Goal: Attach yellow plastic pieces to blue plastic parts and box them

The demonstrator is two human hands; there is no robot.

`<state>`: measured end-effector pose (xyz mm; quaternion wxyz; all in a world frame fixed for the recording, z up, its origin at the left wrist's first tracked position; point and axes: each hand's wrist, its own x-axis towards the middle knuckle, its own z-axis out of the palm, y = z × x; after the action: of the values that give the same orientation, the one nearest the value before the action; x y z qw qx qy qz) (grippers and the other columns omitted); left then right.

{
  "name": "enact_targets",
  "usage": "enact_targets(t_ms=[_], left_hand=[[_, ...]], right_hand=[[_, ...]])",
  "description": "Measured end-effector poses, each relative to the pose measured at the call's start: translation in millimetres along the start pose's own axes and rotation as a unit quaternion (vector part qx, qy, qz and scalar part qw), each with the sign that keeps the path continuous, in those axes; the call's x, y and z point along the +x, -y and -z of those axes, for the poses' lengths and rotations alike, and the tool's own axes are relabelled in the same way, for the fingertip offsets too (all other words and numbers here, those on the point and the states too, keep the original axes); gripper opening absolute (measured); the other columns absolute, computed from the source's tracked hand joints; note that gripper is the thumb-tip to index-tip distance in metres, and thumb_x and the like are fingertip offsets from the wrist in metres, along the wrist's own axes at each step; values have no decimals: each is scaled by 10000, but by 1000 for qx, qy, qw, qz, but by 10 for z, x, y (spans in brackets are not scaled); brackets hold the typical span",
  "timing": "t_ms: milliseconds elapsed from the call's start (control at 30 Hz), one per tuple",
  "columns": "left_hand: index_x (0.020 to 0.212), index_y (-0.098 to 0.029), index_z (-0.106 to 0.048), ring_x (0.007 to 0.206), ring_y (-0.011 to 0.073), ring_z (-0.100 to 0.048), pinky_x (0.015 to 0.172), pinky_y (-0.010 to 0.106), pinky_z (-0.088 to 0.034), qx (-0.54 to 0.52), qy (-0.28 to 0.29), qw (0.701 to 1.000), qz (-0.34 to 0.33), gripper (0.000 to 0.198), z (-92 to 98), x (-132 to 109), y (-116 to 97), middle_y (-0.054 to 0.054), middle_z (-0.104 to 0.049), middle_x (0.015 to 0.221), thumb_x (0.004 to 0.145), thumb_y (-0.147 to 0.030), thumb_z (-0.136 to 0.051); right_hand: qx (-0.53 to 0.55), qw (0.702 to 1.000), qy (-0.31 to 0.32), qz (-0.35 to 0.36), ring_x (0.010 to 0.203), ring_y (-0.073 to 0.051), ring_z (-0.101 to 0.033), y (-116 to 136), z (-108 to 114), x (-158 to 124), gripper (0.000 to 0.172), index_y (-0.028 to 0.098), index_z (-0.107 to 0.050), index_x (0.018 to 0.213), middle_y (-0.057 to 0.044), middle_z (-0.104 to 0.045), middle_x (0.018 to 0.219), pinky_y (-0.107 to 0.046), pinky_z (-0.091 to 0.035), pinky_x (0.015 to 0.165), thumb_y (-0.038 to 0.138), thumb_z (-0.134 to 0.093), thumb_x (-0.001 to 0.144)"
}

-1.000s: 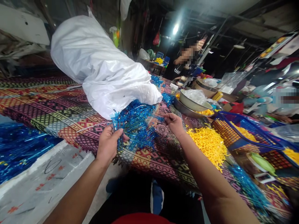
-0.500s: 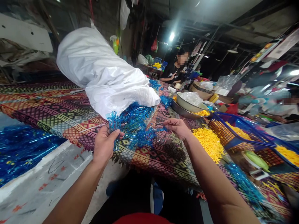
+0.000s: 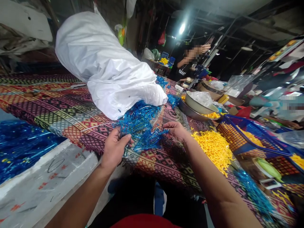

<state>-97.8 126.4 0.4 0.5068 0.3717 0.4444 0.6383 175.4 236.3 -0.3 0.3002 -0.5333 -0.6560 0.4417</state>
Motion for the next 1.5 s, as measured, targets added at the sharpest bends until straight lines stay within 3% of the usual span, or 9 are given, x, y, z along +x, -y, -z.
enact_targets(t_ms=[100, 233, 367, 433, 700, 867, 1000, 1333, 1500], left_hand=[[916, -166, -532, 564, 142, -620, 549, 259, -506, 1, 55, 998, 34, 228, -44, -92, -32, -7, -644, 653, 733, -270, -620], [935, -160, -554, 687, 170, -653, 683, 297, -516, 32, 119, 990, 66, 215, -115, -201, 0, 28, -678, 739, 747, -250, -606], [975, -174, -577, 809, 181, -651, 777, 309, -494, 63, 132, 987, 73, 242, -153, -226, 57, 52, -689, 900, 750, -255, -608], [984, -176, -581, 831, 185, -647, 795, 312, -486, 68, 131, 987, 71, 246, -156, -220, 74, 53, -688, 914, 754, -258, -604], [982, -176, -576, 861, 179, -641, 821, 315, -479, 47, 120, 990, 61, 239, -156, -204, 117, 48, -683, 934, 761, -263, -602], [995, -174, -569, 865, 186, -647, 812, 324, -492, 50, 115, 990, 65, 256, -180, -203, 128, 54, -683, 955, 761, -269, -605], [961, -168, -573, 800, 187, -662, 759, 321, -516, 30, 89, 992, 83, 248, -177, -209, 94, 53, -696, 882, 741, -270, -624], [904, -153, -547, 647, 154, -646, 672, 305, -528, -26, -44, 999, -1, 222, -11, 14, -22, 15, -668, 706, 726, -250, -639], [921, -152, -551, 659, 144, -634, 684, 297, -522, -19, -52, 998, -16, 218, -26, 35, 55, 16, -664, 721, 740, -252, -623]], right_hand=[[-35, 998, -26, 36, 427, -116, -536, 2, -53, 148, 222, 146, -674, 831, -36, -668, 639, -233, -421, 398, 274, -661, 649], [-85, 987, -60, 120, 728, -167, -611, 138, -108, 316, 143, 185, -702, 819, -38, -680, 795, -291, -490, 666, 221, -619, 708], [-227, 921, 48, 313, 924, -175, -593, 345, -238, 395, 244, 213, -689, 963, -63, -660, 986, -327, -453, 835, 163, -506, 809], [-290, 884, 103, 353, 942, -174, -588, 400, -290, 410, 262, 211, -679, 989, -73, -642, 1039, -319, -452, 835, 134, -510, 803], [-401, 871, 85, 272, 700, -140, -597, 240, -82, 393, 147, 168, -695, 733, -34, -666, 731, -226, -436, 648, 79, -578, 728], [-383, 873, 29, 300, 854, -166, -604, 267, -143, 358, 212, 183, -689, 922, -65, -669, 898, -255, -446, 756, 121, -533, 791], [-384, 862, 69, 322, 949, -191, -583, 337, -332, 342, 395, 217, -612, 1126, -85, -610, 1063, -286, -452, 804, 114, -599, 746], [-379, 871, 71, 305, 907, -166, -608, 249, -103, 266, 468, 180, -683, 979, -74, -648, 998, -272, -467, 793, -57, -410, 679], [-386, 868, 34, 311, 963, -174, -595, 282, -262, 317, 470, 169, -643, 1063, -90, -633, 1068, -282, -459, 822, -33, -388, 723]])
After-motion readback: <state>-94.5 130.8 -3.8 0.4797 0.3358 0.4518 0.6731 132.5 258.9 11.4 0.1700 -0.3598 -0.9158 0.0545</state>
